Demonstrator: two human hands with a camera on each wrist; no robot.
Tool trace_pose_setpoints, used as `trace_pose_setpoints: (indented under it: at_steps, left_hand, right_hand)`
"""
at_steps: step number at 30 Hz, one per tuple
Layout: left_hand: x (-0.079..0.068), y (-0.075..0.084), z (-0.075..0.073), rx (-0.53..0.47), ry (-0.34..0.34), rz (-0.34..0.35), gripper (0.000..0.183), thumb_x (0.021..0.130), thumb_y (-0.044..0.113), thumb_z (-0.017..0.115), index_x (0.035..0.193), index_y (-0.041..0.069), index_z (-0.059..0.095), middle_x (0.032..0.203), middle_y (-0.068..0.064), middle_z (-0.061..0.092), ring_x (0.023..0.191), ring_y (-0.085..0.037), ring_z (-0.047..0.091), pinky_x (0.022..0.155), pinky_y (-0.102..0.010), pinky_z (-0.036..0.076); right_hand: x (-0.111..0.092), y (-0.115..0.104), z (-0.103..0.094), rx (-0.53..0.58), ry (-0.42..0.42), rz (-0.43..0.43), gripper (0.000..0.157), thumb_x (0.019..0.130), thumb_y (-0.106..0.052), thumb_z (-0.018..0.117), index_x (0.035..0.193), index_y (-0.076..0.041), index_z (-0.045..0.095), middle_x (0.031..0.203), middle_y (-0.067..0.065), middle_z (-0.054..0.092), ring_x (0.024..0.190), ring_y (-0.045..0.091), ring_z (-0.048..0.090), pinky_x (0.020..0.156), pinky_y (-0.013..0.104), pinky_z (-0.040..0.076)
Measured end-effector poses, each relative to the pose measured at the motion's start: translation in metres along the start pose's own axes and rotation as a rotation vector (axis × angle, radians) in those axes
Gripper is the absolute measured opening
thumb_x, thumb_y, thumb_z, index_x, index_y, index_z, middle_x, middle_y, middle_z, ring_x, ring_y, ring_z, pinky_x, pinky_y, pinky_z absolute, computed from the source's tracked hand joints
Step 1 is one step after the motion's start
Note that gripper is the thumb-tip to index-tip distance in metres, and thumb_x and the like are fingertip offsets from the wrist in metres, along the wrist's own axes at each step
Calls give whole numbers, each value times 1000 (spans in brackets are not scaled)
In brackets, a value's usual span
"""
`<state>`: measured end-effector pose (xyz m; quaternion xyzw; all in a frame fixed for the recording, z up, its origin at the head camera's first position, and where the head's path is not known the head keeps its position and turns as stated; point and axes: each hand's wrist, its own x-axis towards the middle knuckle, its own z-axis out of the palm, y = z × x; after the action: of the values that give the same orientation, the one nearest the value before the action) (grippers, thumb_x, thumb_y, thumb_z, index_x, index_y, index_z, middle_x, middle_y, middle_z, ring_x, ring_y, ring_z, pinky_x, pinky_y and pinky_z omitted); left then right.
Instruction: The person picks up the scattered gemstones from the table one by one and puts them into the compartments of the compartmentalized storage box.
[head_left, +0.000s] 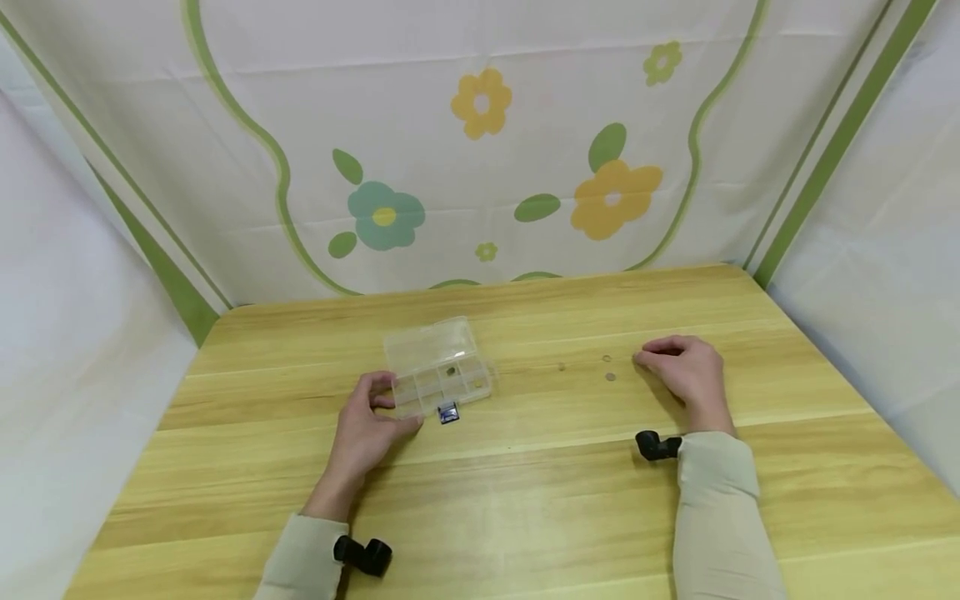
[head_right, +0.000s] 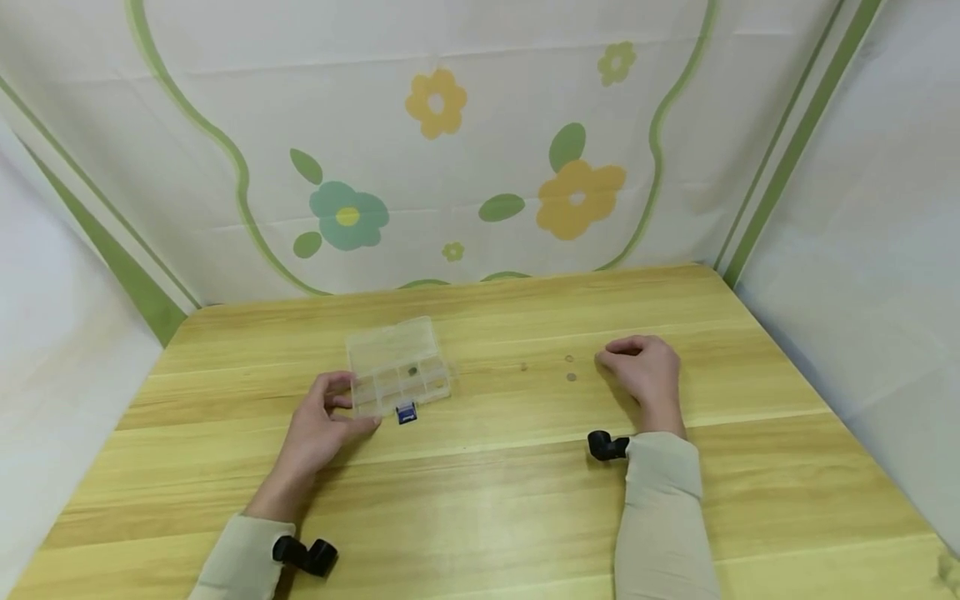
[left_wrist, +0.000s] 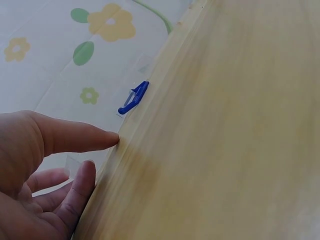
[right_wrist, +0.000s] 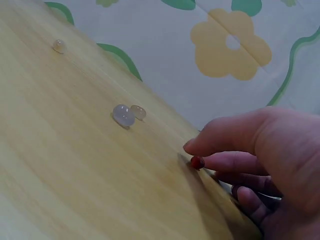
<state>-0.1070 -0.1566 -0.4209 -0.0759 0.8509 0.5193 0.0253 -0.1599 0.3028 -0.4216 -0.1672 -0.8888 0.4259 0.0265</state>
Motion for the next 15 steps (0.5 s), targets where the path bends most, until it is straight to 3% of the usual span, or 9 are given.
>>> trace_pose_setpoints:
  at_steps: [10, 15]
  left_hand:
    - [-2, 0, -3, 1, 0, -7, 77, 83, 8, 90, 150, 12, 51, 139, -15, 62, 122, -29, 58, 92, -34, 48]
    - [-1, 1, -1, -21, -8, -5, 77, 83, 8, 90, 149, 13, 51, 138, -14, 62, 122, -29, 58, 92, -34, 48]
  right_hand:
    - [4, -1, 8, -42, 59, -16, 37, 95, -35, 81, 117, -6, 81, 126, 21, 76, 125, 38, 63, 101, 44, 48]
    - [3, -1, 6, -43, 75, -8, 36, 98, -35, 78, 118, -5, 81, 127, 21, 76, 124, 39, 63, 101, 48, 49]
